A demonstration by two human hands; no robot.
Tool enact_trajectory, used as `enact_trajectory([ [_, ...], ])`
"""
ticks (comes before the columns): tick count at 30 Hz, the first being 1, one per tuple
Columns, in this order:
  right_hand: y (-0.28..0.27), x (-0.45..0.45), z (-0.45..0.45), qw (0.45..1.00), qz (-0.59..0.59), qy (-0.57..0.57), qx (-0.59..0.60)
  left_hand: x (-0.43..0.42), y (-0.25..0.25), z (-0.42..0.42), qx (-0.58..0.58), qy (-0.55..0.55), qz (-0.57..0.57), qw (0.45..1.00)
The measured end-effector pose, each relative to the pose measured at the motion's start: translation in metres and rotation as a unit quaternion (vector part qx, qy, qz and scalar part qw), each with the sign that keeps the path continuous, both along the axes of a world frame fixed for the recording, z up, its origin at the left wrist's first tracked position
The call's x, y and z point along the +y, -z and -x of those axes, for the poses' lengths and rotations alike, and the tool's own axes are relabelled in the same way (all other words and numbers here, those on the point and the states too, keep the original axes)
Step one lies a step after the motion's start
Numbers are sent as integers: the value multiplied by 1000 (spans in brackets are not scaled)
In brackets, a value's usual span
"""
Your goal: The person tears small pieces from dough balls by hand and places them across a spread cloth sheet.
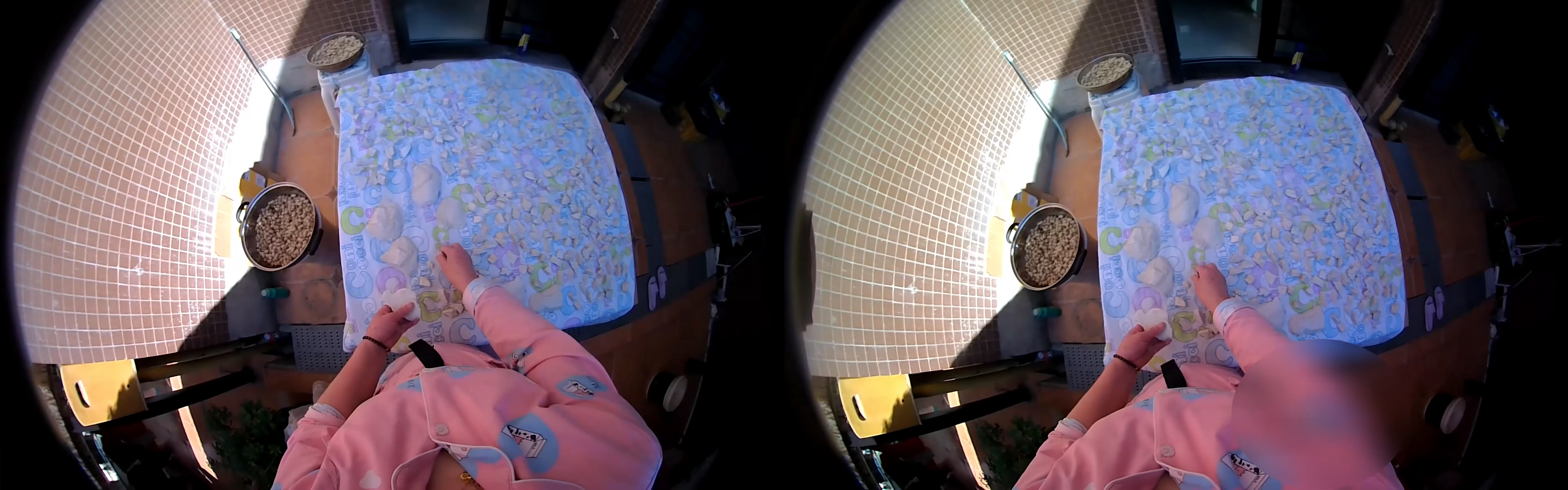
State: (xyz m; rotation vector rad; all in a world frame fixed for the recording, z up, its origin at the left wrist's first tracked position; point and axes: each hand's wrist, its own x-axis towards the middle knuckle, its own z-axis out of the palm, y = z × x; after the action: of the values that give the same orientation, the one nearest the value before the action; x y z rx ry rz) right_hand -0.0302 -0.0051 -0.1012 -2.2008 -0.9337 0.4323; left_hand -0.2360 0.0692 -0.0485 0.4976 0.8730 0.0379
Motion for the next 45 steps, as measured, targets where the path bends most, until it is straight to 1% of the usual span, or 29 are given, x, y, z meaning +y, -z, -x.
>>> enact_trajectory([
  [2, 0, -2, 2, 1000, -11, 6, -2, 1, -1, -2, 6, -7, -1, 1000],
  [4, -19, -7, 5, 999, -50, 10, 13, 1, -5, -4, 3, -11, -4, 1000],
  [8, -53, -26, 15, 999, -40, 11, 25, 3, -5, -7, 11, -5, -10, 1000],
  [9, -64, -29, 20, 985, -27, -7, 170, 2, -7, -8, 11, -5, -9, 1000],
  [10, -69, -32, 26, 950, -12, -23, 311, 2, -10, -10, 6, 10, -17, 1000],
  [11, -68, -33, 32, 950, -12, -21, 310, 2, -11, -12, 1, 27, -25, 999],
  [12, -68, -34, 38, 916, -43, -31, 397, 1, -10, -14, 0, 30, -24, 999],
  [13, -67, -36, 41, 874, -73, -41, 479, 1, -9, -15, 3, 66, -43, 997],
  [14, -65, -37, 42, 874, -74, -39, 478, 1, -7, -17, 7, 102, -61, 993],
  [16, -61, -39, 42, 862, -59, -70, 498, -1, -4, -18, 5, 123, -91, 988],
  [17, -61, -40, 42, 864, -61, -67, 496, -2, -4, -20, 1, 141, -120, 983],
  [18, -62, -42, 41, 851, -58, -60, 519, -4, -5, -21, -1, 145, -120, 982],
  [19, -63, -43, 40, 838, -56, -52, 541, -5, -7, -21, -4, 132, -102, 986],
  [21, -68, -46, 38, 834, -51, -49, 547, -6, -9, -21, -8, 120, -84, 989],
  [23, -70, -47, 37, 830, -46, -49, 554, -6, -10, -20, -64, 112, -50, 990],
  [25, -71, -48, 36, 808, -52, -39, 585, -6, -3, -17, -78, 110, -44, 990],
  [26, -69, -48, 35, 809, -53, -39, 585, -5, -3, -18, -91, 107, -38, 989],
  [28, -60, -49, 32, 750, -119, 35, 650, -4, -4, -17, -75, 97, -28, 992],
  [29, -59, -48, 26, 750, -119, 35, 650, -3, -7, -17, -59, 86, -17, 994],
  [31, -56, -43, 1, 851, -93, 128, 500, 0, -13, -16, -50, 79, -8, 996],
  [33, -32, -35, -26, 947, -65, 129, 286, 0, -17, -15, -38, 74, 0, 997],
  [34, -23, -33, -34, 947, -65, 128, 287, -1, -19, -14, -31, 65, -14, 997],
  [35, -21, -30, -39, 981, -47, 107, 154, -2, -19, -13, -24, 55, -28, 998],
  [36, -19, -27, -43, 996, -29, 82, 18, -2, -18, -11, -22, 53, -29, 998],
  [38, -13, -22, -48, 998, -4, 60, 34, -2, -15, -6, 3, 43, -44, 998],
  [40, -4, -18, -49, 998, 26, 48, -31, -1, -14, -3, 5, 54, -70, 996],
  [41, -6, -19, -49, 998, 26, 45, -29, -1, -14, -3, 4, 68, -94, 993],
  [43, -10, -21, -47, 994, -4, 62, -89, 1, -16, -2, 9, 74, -107, 992],
  [45, -24, -20, -41, 995, -25, 48, -78, 3, -19, -3, 12, 78, -120, 990],
])
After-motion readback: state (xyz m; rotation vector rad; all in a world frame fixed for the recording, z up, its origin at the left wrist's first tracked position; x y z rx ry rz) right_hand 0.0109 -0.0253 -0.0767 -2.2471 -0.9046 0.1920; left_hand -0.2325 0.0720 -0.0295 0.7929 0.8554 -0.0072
